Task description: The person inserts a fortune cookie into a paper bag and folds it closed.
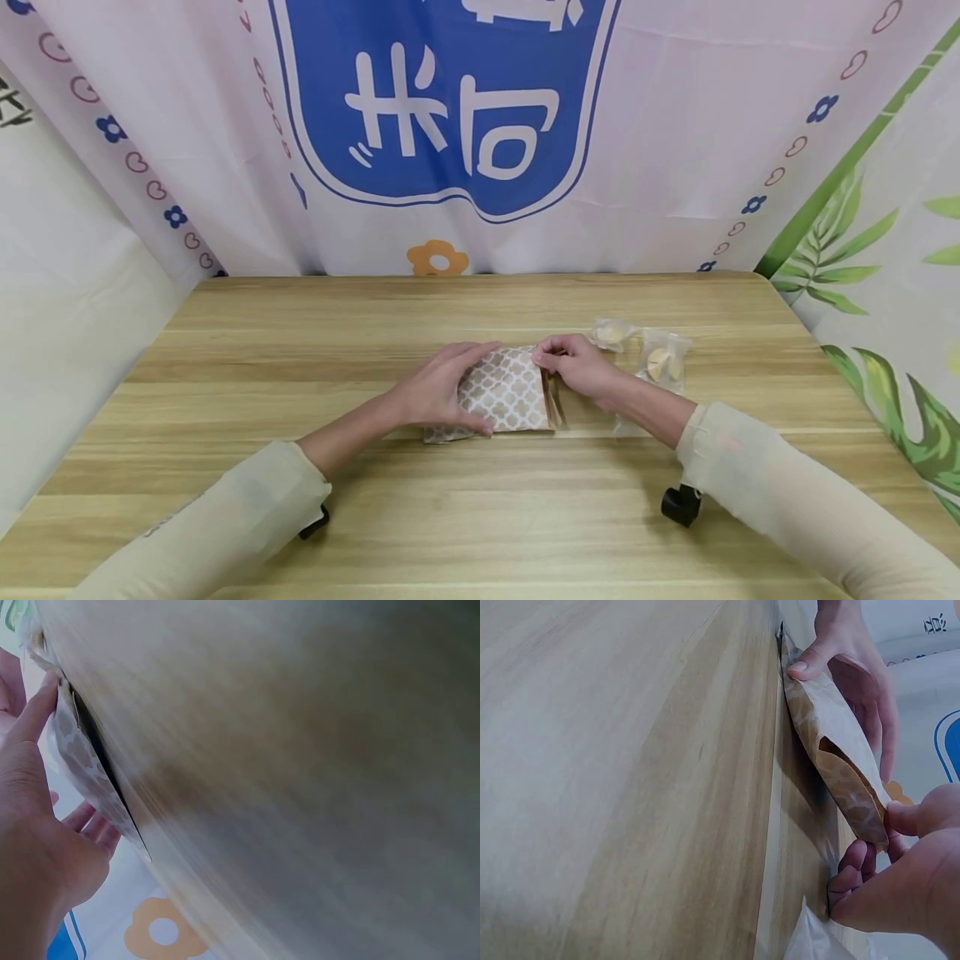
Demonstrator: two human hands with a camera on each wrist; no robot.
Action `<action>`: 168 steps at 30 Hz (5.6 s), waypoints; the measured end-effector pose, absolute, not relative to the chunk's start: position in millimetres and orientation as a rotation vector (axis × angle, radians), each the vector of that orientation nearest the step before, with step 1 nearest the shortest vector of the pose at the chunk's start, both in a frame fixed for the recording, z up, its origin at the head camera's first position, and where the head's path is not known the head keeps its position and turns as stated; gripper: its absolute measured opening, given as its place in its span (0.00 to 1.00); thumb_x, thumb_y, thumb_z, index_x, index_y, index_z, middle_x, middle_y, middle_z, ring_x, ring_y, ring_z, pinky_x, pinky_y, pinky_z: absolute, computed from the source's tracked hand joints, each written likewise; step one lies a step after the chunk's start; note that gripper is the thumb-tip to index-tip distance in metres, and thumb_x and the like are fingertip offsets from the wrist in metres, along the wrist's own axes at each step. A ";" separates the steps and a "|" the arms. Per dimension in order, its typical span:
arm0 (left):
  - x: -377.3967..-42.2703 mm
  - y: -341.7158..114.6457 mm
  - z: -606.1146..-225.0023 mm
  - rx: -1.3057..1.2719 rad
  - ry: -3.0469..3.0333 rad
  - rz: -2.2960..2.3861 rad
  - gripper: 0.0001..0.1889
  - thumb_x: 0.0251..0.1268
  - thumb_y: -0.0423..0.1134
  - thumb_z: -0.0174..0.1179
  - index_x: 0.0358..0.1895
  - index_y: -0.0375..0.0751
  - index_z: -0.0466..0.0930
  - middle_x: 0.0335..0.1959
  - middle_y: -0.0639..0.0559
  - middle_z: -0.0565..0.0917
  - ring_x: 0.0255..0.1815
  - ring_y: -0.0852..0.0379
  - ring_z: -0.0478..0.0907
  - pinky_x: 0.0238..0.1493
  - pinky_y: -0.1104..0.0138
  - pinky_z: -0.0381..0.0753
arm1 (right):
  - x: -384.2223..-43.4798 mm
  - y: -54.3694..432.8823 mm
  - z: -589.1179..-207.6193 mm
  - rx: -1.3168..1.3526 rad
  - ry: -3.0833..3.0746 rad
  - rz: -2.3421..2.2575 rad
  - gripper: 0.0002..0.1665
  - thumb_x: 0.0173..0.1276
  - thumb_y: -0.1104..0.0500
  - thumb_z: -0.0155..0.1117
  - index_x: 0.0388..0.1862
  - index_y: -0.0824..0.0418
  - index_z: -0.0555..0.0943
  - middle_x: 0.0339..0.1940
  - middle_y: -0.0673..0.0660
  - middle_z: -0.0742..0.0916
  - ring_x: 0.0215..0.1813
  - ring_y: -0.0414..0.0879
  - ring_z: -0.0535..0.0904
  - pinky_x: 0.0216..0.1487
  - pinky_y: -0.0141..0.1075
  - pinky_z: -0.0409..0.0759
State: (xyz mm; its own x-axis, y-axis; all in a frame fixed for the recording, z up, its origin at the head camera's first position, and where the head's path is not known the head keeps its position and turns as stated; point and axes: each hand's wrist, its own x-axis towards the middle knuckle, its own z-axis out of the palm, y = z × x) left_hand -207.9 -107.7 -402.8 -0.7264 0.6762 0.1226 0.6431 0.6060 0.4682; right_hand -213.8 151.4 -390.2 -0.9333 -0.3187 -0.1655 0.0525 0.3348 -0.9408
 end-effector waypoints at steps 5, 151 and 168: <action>-209.2 -108.4 -404.1 1.137 2.754 0.774 0.62 0.41 0.60 0.83 0.81 0.40 0.60 0.73 0.39 0.73 0.74 0.40 0.69 0.73 0.45 0.70 | -214.5 151.3 -390.9 -0.249 2.254 -1.653 0.08 0.80 0.67 0.55 0.40 0.70 0.79 0.33 0.51 0.77 0.41 0.44 0.72 0.46 0.35 0.72; -210.0 -109.4 -402.6 1.212 2.733 0.835 0.61 0.41 0.56 0.85 0.80 0.39 0.62 0.73 0.40 0.74 0.74 0.41 0.70 0.74 0.46 0.69 | -218.8 140.5 -398.9 -0.615 2.722 -1.631 0.08 0.70 0.75 0.62 0.37 0.66 0.85 0.38 0.61 0.89 0.39 0.52 0.84 0.37 0.33 0.82; -210.3 -110.6 -401.0 1.260 2.698 0.901 0.61 0.40 0.52 0.86 0.79 0.35 0.61 0.73 0.38 0.74 0.73 0.41 0.71 0.73 0.47 0.70 | -216.8 148.9 -392.7 -0.610 2.728 -1.674 0.05 0.66 0.73 0.67 0.40 0.69 0.85 0.36 0.60 0.87 0.42 0.50 0.81 0.39 0.35 0.80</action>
State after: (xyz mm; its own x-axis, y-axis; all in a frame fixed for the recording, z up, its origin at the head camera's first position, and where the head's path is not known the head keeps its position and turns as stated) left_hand -210.3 -110.6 -401.0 -0.6716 0.7111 0.2079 0.6933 0.5043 0.5148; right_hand -216.8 148.9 -392.7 -0.9233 -0.2526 0.2893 -0.3723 0.4038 -0.8357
